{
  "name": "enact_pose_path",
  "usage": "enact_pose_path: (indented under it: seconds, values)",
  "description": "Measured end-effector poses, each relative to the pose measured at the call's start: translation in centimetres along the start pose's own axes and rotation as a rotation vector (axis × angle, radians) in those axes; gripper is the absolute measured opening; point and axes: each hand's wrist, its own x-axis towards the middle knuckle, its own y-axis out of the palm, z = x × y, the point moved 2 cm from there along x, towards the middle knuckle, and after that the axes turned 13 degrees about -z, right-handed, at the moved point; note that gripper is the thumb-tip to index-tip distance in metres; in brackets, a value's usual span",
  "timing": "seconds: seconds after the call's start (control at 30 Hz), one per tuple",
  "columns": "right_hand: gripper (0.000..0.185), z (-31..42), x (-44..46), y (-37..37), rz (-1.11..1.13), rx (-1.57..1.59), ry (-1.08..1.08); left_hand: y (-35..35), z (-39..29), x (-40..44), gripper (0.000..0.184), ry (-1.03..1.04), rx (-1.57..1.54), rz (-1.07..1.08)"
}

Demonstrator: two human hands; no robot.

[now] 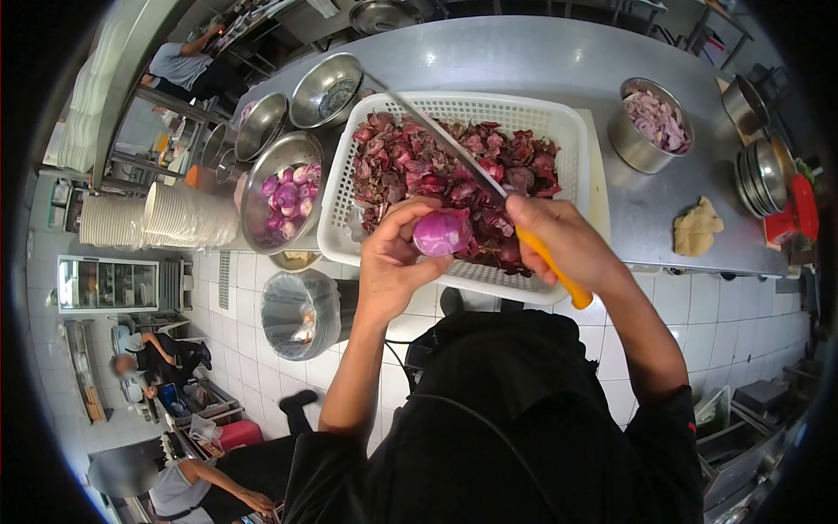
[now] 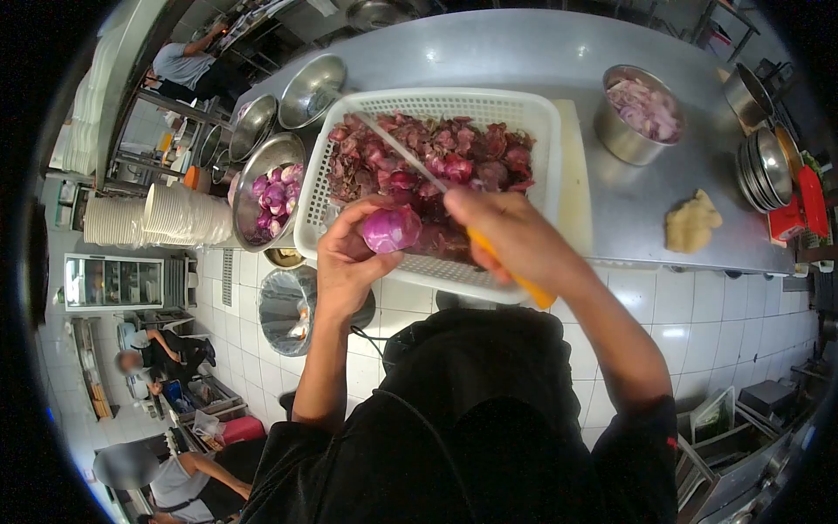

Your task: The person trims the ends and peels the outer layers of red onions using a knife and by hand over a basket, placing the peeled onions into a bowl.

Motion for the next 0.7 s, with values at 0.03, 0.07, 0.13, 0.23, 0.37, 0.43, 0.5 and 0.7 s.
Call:
enact_pose_path:
  seconds: [0.03,0.07,0.13,0.23,0.37,0.43,0.5,0.7]
  values:
    - [0.053,-0.4,0.6,-0.6,-0.014,-0.013,0.022,-0.3,0.0,0.0,0.062,0.021,-0.006,0.012]
    - [0.058,-0.8,1.1,-0.9,-0.028,-0.026,0.042,-0.4,0.0,0.0,0.063,0.044,-0.013,0.024]
    - [0.063,-0.5,0.9,-0.4,-0.116,-0.015,0.034,-0.5,0.0,0.1,0.063,0.016,-0.029,0.011]
    - [0.071,-0.4,0.1,0.0,-0.079,-0.017,-0.018,-0.5,0.0,0.0,0.062,-0.052,0.019,-0.034]
    - [0.066,0.4,-1.2,-0.2,0.073,0.082,0.004,0.0,-0.2,0.4,0.057,0.198,0.242,-0.085]
    - [0.065,0.8,-1.9,0.2,0.126,0.134,-0.001,0.2,-0.3,0.2,0.054,0.191,0.339,-0.152]
    - [0.062,0.8,-2.3,0.4,0.168,0.142,0.0,0.4,-0.7,0.3,0.052,0.233,0.436,-0.174]
    - [0.062,0.7,-2.3,1.4,0.143,0.027,-0.013,1.6,-2.1,0.1,0.051,0.411,0.664,-0.111]
